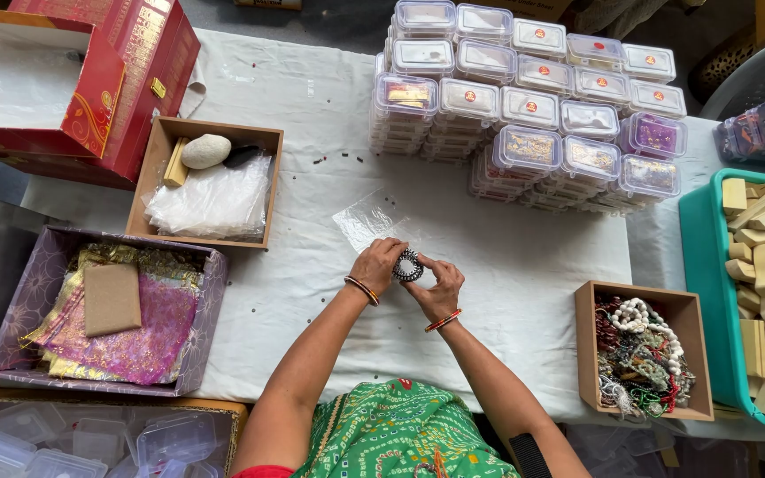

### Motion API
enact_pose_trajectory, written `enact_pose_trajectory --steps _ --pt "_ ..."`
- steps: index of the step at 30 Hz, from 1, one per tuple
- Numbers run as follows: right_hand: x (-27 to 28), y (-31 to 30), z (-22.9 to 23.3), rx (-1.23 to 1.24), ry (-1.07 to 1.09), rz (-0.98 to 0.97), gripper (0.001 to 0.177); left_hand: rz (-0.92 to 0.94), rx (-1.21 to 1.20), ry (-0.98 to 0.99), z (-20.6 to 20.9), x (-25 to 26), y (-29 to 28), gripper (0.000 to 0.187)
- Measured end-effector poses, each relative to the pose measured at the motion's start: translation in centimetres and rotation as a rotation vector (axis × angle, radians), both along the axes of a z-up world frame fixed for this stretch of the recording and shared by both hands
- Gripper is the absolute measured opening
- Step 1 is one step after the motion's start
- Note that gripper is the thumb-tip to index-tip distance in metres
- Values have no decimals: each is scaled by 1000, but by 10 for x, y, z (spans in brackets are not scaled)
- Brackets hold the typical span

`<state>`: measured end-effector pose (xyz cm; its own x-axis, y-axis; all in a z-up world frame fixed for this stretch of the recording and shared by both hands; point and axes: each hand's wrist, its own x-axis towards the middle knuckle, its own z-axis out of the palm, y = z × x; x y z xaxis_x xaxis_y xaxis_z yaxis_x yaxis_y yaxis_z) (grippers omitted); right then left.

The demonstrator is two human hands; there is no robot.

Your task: The person packs jewelry items into small plastic containers. They handle a silver beaded bracelet, wrapping it in a clear plastic sheet and a pink decorative pouch before placing it into a container. They also pack a small beaded item into a clear plastic bag and a container.

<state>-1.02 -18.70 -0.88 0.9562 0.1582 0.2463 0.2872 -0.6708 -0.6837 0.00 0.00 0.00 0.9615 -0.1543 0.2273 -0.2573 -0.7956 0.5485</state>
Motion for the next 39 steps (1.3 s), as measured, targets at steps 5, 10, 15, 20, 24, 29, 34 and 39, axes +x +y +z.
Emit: enact_pose_trajectory --steps 5,10,15,20,24,29,34,39 --pt "-5 1 -11 3 29 -49 61 -4 1 56 10 -22 -17 61" --pt "-9 10 -17 -41 29 -109 50 -46 75 53 -8 -44 -24 65" --pt "0 19 -21 -73 139 -203 36 -36 239 -211 -33 -56 -19 64" --pt "18 32 -12 -72 56 -239 46 47 242 -105 -21 -63 -17 81" --pt "32 36 8 -220 -132 -115 62 113 152 -3 -26 -60 -12 90" --pt "45 15 7 -176 -194 248 55 115 173 41 -28 -63 -11 86" --pt "57 8 -10 -247 -286 424 49 100 140 60 -23 -61 -9 85" --pt "49 24 13 -373 -233 348 36 131 134 84 -27 -61 -9 86"
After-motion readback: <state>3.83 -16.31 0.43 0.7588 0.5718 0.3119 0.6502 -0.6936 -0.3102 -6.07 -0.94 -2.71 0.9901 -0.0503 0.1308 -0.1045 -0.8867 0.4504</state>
